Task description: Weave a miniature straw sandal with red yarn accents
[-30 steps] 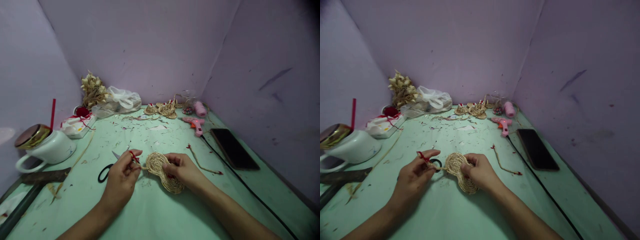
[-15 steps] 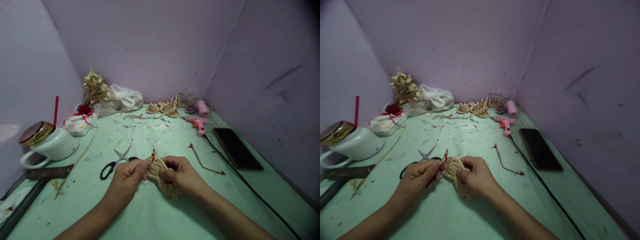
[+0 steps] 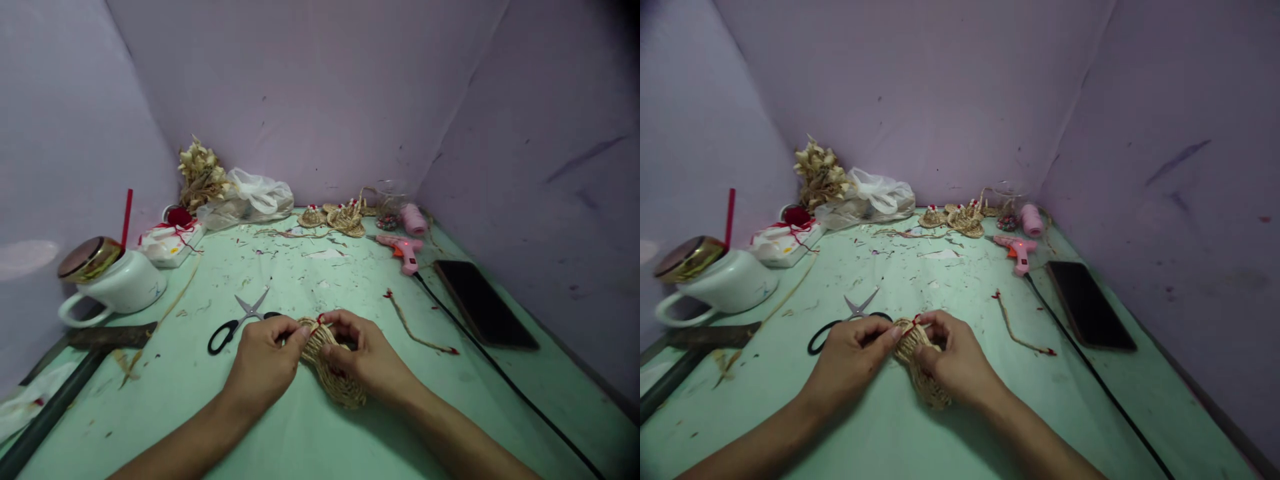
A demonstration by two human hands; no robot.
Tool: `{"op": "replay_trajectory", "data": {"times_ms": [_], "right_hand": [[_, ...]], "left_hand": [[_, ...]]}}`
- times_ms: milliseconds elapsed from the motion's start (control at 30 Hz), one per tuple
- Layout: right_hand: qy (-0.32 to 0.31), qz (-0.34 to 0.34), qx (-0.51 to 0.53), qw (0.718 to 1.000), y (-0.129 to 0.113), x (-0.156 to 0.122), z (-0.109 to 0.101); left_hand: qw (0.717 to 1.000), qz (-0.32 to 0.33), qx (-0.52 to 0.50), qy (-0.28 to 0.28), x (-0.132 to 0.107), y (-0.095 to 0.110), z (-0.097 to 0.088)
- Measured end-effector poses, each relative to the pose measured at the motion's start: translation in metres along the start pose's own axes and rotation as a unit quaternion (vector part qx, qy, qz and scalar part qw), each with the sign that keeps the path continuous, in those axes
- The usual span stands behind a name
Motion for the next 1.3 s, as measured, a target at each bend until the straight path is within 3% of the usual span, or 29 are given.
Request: {"op": "replay_trajectory", "data": {"times_ms": [233,433,600,733,900,1300], "right_hand": [[0.019,-0.061,-0.054,0.996,-0.001,0.0,-0.004],[0.067,-0.003,0.017,0.998,0.012,0.006,-0.013],[0.115,0.051,0.128,0.984,0.021,0.01,-0.023],[0.144,0.047,0.169,0.974,0.023,0.009,-0.025],[0.141,0.05,0.176,0.973,0.025,0.005,-0.015],[0.191,0.016,0.123,0.974,0.016,0.006,-0.029]], "left_hand": [[1.0,0.001,-0.008,-0.021,0.002,-0.002,0.006],[0.993,0.037,-0.101,-0.05,0.006,0.002,0.007],[0.979,-0.043,-0.195,0.042,0.015,-0.02,-0.011],[0.965,-0.092,-0.245,0.013,0.016,-0.028,0.0],[0.958,-0.081,-0.275,-0.005,0.013,-0.025,0.014],[0.947,-0.109,-0.303,0.008,0.015,-0.03,0.016]]}}
Point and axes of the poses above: each hand's wrist, its own x-axis towards the middle knuckle, its own z-axis out of the palm, y = z × x, the point moved 8 cm from there along x, towards the middle knuckle, and after that the axes turned 3 degrees about y, right-handed, at the moved point
